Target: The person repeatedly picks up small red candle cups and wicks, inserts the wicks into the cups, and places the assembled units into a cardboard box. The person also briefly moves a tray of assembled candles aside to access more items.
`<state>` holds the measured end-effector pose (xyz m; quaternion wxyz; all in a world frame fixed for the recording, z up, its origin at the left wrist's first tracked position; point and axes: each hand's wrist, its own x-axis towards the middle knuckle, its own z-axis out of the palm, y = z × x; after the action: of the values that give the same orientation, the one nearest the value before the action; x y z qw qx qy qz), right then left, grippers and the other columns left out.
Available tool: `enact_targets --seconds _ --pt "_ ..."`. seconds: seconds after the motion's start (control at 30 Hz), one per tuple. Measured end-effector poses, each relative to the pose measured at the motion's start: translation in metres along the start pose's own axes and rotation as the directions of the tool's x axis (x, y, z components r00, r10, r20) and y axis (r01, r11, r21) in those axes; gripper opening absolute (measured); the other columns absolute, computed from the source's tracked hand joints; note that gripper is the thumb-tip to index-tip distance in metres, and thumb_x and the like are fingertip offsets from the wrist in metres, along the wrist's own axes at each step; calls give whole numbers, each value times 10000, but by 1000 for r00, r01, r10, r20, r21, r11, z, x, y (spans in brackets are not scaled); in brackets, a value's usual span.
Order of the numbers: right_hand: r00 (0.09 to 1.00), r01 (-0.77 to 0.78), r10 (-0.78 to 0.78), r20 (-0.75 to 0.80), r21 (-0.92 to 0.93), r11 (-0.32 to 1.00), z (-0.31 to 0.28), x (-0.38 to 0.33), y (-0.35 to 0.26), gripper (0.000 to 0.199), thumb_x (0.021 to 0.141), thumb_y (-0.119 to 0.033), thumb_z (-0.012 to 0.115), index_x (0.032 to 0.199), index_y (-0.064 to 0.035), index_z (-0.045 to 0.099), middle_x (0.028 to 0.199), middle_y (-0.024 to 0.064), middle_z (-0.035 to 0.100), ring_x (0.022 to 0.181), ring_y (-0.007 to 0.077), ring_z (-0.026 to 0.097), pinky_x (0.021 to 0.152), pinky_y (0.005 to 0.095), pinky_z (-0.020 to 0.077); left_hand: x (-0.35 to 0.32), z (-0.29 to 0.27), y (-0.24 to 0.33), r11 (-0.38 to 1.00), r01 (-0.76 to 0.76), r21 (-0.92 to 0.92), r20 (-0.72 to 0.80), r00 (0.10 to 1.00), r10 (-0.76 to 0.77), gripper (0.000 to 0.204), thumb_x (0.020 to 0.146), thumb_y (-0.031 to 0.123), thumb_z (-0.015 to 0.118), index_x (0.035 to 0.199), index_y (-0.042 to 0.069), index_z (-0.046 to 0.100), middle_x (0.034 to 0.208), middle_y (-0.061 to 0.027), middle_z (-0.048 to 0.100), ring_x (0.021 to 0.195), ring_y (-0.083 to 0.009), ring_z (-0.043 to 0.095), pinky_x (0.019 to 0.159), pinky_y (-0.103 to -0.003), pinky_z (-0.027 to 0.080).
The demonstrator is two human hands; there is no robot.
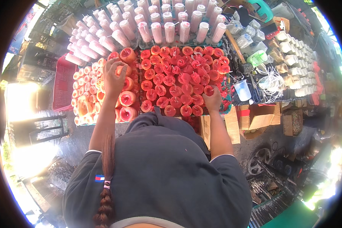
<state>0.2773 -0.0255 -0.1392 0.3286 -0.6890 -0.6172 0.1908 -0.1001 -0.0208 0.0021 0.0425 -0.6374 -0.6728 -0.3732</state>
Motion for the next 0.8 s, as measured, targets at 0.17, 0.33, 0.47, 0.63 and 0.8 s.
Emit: enact_targets --seconds 0.17,0.33,0.47,0.63,0.8 --pt "935 -139 263 -239 437 889 -2 -14 -5 383 682 -200 794 935 -40 554 875 56 572 796 158 576 727 284 477 -15 11 25 971 27 -237 44 999 -17 161 789 195 669 876 67 625 1030 -111 599 986 -286 554 875 -375 429" --pt "993 92 -108 48 255 963 -30 3 -104 508 687 -173 780 1118 -38 547 967 50 589 864 122 571 741 267 484 -29 41 93 736 556 -387 718 682 -138 461 813 263 701 1164 13 536 1040 -103 626 991 -175 582 840 -310 467" --pt "852 -251 -154 500 649 718 -17 5 -141 674 716 -128 731 1324 -62 448 1065 57 585 940 156 592 776 269 495 -38 73 107 261 803 -536 829 559 -18 585 839 253 683 1305 4 432 1078 -75 614 970 -116 578 815 -262 480" --pt "707 -700 -175 685 713 -38 -16 10 -157 403 943 -192 480 1311 -33 441 1090 57 589 941 165 609 729 283 518 -32 60 106 71 759 -648 749 651 -121 527 851 199 673 1283 -23 470 935 -25 638 809 -65 587 703 -205 487" --pt "753 -638 -93 652 757 143 -1 5 -164 318 956 -323 473 1131 -76 572 1007 18 634 862 111 610 726 283 520 -34 52 107 211 727 -653 704 686 -183 510 882 209 636 1288 -46 461 856 8 636 722 -28 555 646 -188 477"
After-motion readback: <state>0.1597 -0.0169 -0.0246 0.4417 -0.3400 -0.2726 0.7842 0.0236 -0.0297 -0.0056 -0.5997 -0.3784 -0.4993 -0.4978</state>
